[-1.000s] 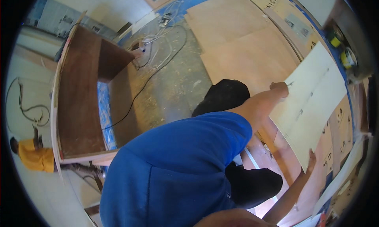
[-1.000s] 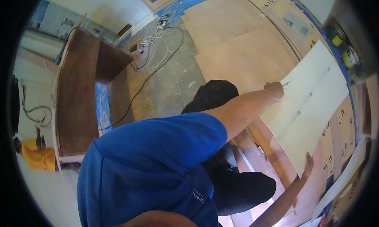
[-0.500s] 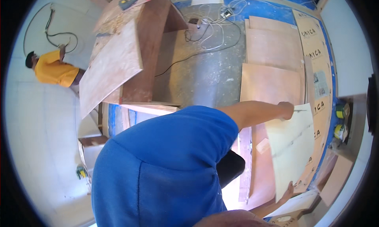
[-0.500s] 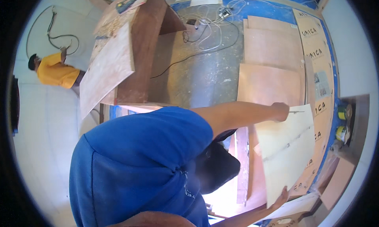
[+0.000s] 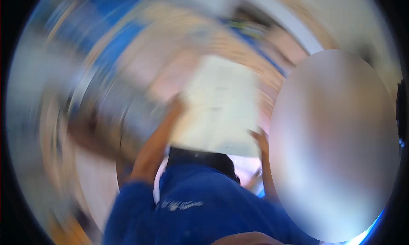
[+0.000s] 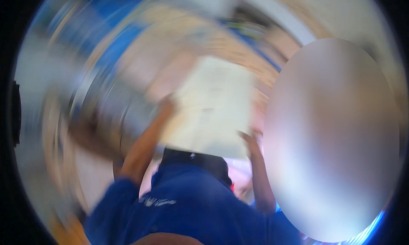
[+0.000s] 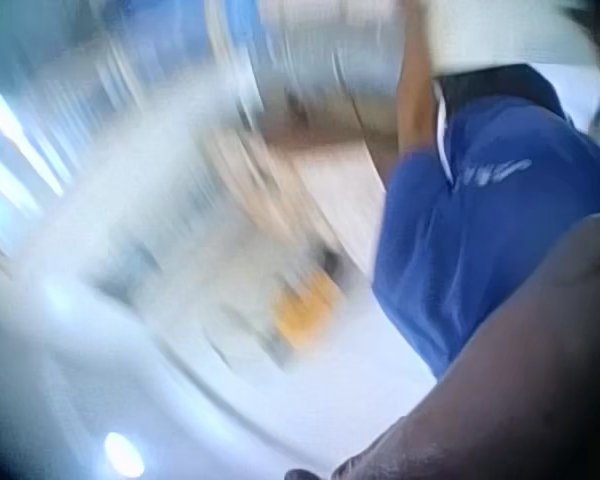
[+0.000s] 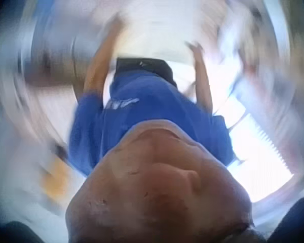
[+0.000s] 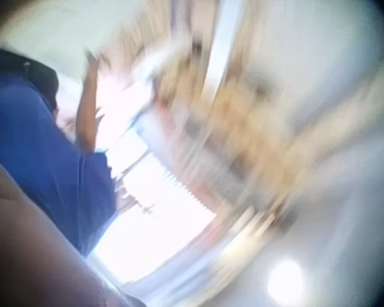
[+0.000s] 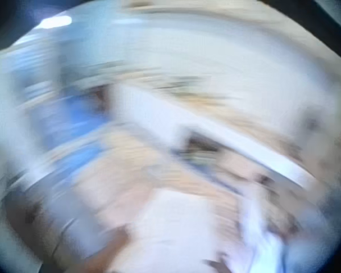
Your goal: The person scores and cuts thin white panels using a utility knife and a straight edge, then moves various plywood and white boards around the workspace.
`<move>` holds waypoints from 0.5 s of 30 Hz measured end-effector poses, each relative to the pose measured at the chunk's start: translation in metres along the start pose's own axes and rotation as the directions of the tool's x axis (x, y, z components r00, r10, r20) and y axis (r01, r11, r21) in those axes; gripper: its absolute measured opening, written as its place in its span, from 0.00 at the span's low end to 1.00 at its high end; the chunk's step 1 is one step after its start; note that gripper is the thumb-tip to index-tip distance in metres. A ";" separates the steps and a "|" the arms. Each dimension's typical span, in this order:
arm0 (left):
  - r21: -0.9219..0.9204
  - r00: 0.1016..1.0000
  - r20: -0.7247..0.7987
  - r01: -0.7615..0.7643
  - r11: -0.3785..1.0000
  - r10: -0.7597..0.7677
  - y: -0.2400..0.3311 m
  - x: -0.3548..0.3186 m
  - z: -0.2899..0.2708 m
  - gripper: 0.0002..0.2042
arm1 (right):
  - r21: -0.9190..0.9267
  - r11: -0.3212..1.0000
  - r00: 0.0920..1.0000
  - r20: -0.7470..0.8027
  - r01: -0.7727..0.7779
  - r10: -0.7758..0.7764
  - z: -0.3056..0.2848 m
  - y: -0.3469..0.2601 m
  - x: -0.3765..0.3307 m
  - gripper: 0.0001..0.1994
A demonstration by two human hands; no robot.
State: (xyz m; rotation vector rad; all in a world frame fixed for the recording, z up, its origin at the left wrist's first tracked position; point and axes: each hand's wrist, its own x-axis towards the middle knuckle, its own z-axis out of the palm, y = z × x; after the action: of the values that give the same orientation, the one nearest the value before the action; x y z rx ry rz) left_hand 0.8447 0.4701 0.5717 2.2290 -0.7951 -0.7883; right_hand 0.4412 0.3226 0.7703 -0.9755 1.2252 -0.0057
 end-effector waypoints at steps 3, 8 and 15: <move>0.071 0.987 0.026 -0.160 0.985 0.159 0.003 0.016 0.016 0.16 | 0.147 0.979 0.985 0.083 0.140 -0.153 -0.001 0.042 0.043 0.20; 0.755 0.756 0.546 -0.631 0.178 0.362 -0.029 0.053 0.020 0.16 | 0.456 0.807 0.927 -0.197 0.376 -0.321 0.010 0.074 -0.025 0.25; -0.110 0.885 0.389 -0.233 0.966 0.257 0.131 -0.006 0.049 0.27 | 0.453 0.717 0.794 -0.563 0.529 -0.230 0.035 0.104 -0.107 0.24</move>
State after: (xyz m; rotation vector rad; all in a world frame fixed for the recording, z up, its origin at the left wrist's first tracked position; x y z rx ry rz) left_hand 0.7649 0.3760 0.6375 1.8835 -1.2046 -1.1430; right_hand 0.3767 0.4597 0.7889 -0.6618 1.3033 -0.9818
